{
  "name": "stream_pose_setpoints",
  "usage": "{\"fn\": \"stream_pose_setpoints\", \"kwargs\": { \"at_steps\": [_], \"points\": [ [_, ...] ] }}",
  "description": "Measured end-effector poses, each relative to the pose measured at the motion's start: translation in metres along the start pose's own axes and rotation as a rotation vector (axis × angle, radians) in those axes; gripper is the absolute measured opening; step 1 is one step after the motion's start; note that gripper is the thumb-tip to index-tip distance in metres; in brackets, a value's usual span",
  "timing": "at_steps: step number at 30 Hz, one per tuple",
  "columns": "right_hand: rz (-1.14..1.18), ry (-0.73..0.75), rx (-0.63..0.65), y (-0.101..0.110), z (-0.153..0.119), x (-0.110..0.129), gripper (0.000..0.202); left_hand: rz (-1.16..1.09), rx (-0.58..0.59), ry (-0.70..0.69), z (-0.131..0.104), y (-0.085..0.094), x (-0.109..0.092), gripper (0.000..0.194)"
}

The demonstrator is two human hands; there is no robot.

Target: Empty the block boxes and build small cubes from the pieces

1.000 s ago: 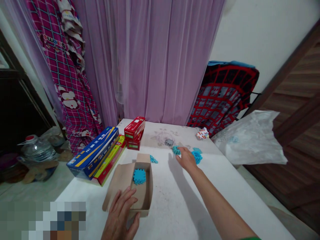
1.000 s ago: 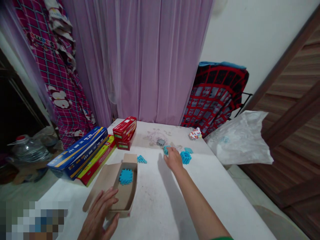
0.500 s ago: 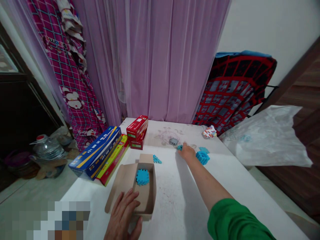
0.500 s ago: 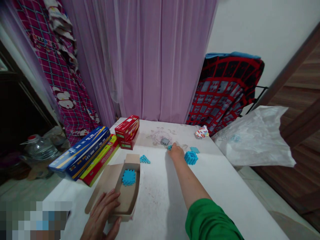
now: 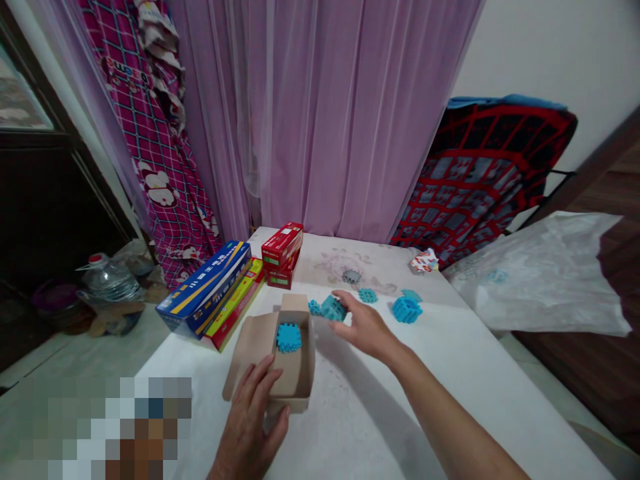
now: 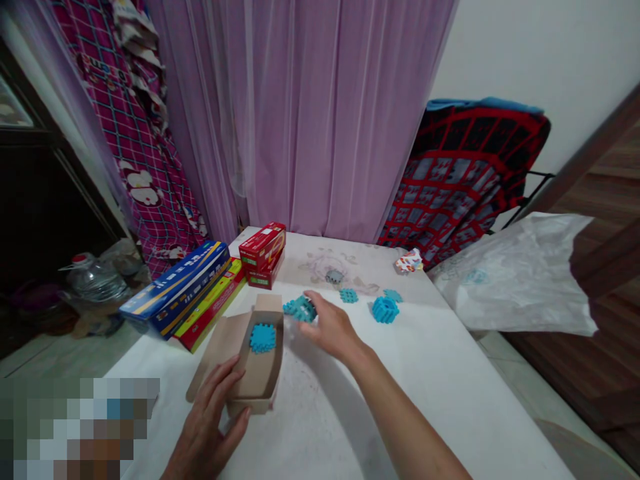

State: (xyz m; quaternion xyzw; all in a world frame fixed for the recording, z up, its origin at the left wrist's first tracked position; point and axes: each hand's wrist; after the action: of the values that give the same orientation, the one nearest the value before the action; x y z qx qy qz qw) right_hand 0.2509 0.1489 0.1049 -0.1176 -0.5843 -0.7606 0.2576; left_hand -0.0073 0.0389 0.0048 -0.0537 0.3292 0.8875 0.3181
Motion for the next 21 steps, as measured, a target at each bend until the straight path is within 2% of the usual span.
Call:
{"fn": "stream_pose_setpoints", "kwargs": {
  "at_steps": [3, 7, 11, 15, 18, 21],
  "points": [
    [0.008, 0.213, 0.141, -0.009, -0.019, 0.040, 0.064, -0.018, 0.003, 0.016, 0.000, 0.000, -0.001, 0.050],
    [-0.080, 0.350, 0.241, -0.024, -0.021, 0.059, 0.064, -0.031, 0.010, 0.013, 0.004, 0.002, -0.003, 0.054],
    [-0.123, 0.409, 0.310, -0.033, -0.016, 0.059, 0.067, -0.022, 0.025, -0.002, 0.005, 0.002, -0.002, 0.053],
    [-0.040, 0.406, 0.263, -0.028, -0.018, 0.056, 0.071, 0.000, 0.030, 0.001, 0.002, 0.002, -0.001, 0.053],
    [-0.007, 0.329, 0.186, -0.017, -0.023, 0.045, 0.058, 0.008, 0.023, -0.005, 0.002, 0.001, -0.002, 0.052],
    [-0.024, 0.221, 0.133, -0.009, -0.030, 0.021, 0.044, 0.000, 0.001, -0.023, 0.003, 0.000, -0.001, 0.051]
  ]
}}
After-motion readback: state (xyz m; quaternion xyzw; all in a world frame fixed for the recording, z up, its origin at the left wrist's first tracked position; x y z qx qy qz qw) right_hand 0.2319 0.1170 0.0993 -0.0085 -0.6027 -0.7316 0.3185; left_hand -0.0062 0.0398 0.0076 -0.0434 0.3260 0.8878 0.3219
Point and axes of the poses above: each hand's wrist, its own z-axis towards the middle knuckle, its own y-axis out of the back of the hand, x = y × z, and after that the axes turned 10 degrees about -x, right-handed
